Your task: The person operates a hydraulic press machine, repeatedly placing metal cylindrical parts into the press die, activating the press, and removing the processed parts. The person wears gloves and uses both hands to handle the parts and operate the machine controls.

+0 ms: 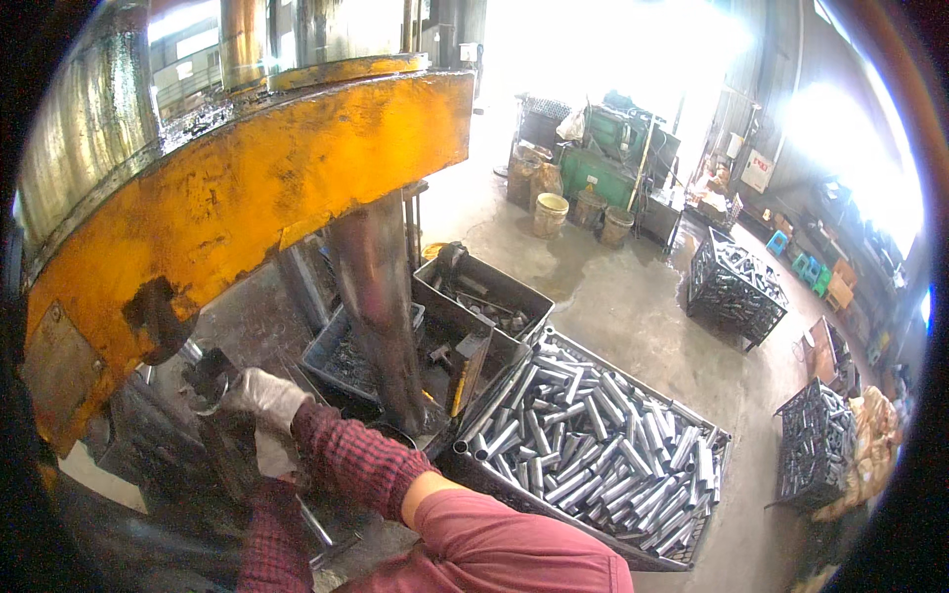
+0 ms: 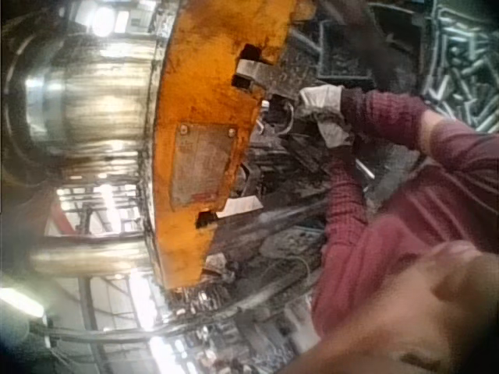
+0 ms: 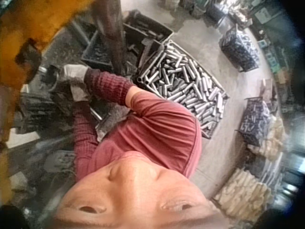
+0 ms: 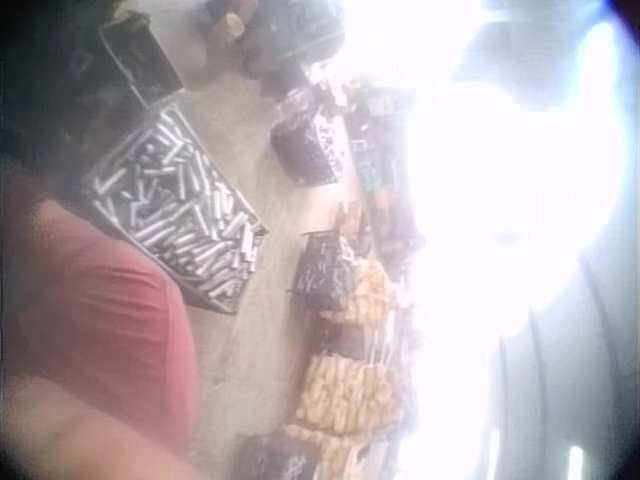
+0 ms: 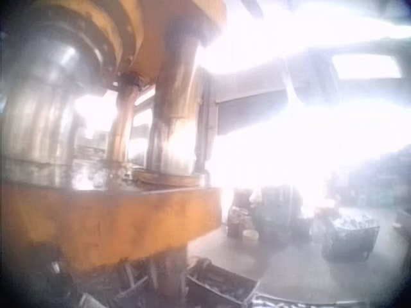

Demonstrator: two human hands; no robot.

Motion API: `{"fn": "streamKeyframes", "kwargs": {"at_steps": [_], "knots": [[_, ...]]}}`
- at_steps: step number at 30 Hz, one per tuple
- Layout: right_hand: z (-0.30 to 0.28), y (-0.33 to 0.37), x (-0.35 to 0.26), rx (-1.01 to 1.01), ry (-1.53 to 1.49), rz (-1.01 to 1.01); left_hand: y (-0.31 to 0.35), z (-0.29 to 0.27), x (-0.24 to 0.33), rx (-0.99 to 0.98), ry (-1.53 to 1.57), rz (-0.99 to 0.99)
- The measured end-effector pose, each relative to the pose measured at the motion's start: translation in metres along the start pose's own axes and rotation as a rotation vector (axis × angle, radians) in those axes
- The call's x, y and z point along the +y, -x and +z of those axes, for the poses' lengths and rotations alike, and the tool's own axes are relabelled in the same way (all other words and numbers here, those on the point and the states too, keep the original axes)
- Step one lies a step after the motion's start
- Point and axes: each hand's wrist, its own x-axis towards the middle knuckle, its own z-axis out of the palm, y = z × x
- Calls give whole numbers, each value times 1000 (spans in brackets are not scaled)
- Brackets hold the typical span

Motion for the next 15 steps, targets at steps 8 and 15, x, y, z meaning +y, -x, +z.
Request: {"fn": "streamKeyframes", "kwargs": {"at_steps": [8,15], "knots": [[29,8,-57,388,280,468,6,-18,-25,-168,-253,271],[67,18,-26,593,-195,142,15,12,-7,77,-254,-145]]}}
